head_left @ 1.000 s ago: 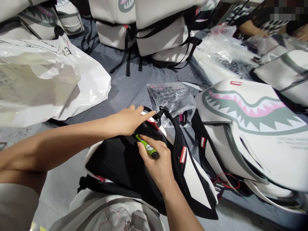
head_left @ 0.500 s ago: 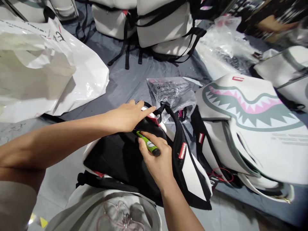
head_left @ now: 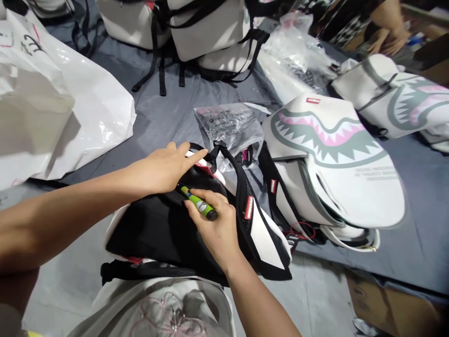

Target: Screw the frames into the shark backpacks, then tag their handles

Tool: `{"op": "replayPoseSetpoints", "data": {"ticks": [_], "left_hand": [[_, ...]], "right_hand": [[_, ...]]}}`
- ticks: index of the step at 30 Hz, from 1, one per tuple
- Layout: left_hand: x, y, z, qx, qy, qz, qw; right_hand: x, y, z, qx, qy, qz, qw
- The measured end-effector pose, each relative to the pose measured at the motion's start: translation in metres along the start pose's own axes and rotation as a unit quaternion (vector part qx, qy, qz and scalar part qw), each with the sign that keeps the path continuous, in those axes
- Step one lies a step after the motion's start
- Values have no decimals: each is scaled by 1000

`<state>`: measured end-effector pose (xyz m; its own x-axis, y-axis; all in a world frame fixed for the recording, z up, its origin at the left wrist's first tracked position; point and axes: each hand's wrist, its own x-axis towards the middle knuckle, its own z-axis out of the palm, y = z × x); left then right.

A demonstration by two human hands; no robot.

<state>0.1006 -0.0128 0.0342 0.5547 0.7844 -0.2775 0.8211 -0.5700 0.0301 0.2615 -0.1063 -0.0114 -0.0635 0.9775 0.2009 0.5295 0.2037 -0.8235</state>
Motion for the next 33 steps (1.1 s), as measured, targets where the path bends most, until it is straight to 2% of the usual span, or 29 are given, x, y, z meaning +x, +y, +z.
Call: {"op": "replayPoseSetpoints", "data": {"ticks": [12,23,33], "left_hand": [[-1,10,-13,-8,-31,-34,999],[-1,9,-6,-3,-5,-24,1000],[-2,6,-5,-19,7,-19,1000]], "right_hand": [[1,-3,-3,-12,0,-4,1000],[2,1,-2,-14,-2,-35,999],[3,2,-3,-3,-11,-7,1000]]}}
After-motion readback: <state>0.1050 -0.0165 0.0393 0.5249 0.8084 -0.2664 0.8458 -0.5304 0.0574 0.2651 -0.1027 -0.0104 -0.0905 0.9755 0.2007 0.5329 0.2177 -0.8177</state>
